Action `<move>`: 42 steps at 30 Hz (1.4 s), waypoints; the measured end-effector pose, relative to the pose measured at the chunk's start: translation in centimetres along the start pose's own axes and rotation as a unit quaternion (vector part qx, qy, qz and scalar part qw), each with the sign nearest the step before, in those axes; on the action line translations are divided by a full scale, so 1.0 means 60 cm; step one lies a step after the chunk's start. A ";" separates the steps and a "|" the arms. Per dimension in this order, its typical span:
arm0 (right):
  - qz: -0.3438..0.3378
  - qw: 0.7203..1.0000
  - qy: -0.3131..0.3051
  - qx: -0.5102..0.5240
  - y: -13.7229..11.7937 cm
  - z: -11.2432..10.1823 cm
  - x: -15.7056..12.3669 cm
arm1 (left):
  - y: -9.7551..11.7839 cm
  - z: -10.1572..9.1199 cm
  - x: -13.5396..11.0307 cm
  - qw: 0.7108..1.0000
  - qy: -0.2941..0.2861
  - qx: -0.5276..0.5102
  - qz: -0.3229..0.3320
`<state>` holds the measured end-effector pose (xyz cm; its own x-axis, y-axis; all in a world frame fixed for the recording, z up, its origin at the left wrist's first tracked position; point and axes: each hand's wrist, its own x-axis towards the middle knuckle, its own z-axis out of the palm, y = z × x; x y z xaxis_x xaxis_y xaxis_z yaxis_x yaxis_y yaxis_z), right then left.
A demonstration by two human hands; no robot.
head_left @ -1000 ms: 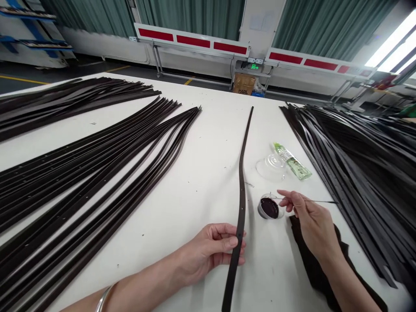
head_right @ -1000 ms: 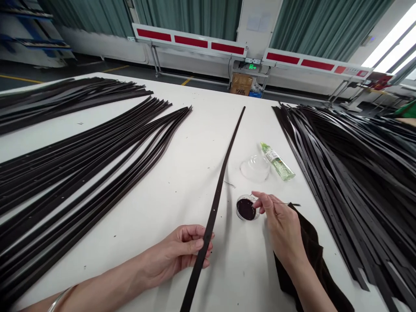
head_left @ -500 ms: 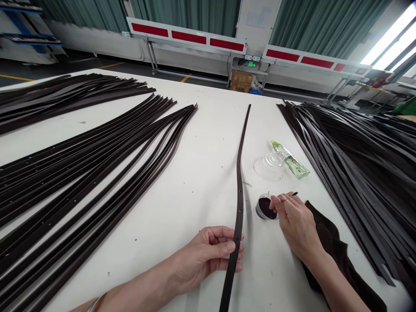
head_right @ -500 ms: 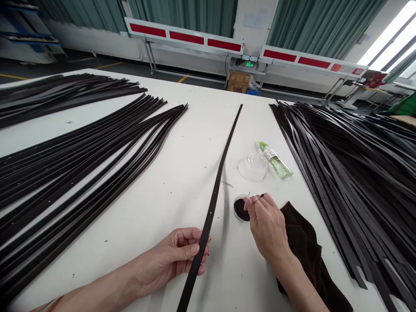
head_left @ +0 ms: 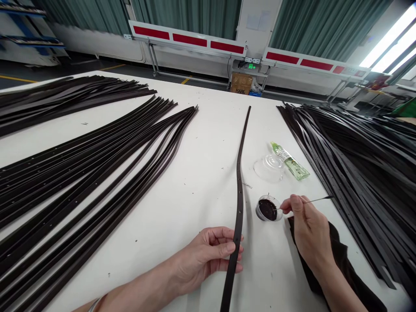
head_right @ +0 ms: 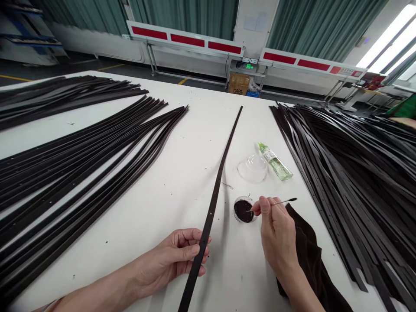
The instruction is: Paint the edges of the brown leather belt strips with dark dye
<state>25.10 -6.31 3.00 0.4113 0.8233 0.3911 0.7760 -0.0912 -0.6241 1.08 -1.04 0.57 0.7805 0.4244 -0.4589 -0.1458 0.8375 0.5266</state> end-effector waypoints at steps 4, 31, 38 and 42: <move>0.144 0.977 0.007 0.156 -0.008 -0.007 -0.010 | 0.000 -0.002 0.002 1.000 0.007 -0.005 0.004; -0.261 0.947 -0.070 0.174 -0.082 0.023 -0.072 | -0.004 0.003 0.008 0.999 -0.041 -0.013 0.010; -0.265 0.947 -0.083 0.164 -0.081 0.027 -0.075 | -0.001 0.006 0.007 0.999 -0.043 -0.006 0.017; -0.266 0.946 -0.079 0.166 -0.083 0.029 -0.075 | -0.001 0.007 0.006 0.999 -0.042 -0.005 0.019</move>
<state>18.57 -8.59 3.19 -0.0925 0.7791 0.6200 0.6495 0.5192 -0.5555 1.64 -1.08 0.67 0.8227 0.4262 -0.3763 -0.1826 0.8249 0.5350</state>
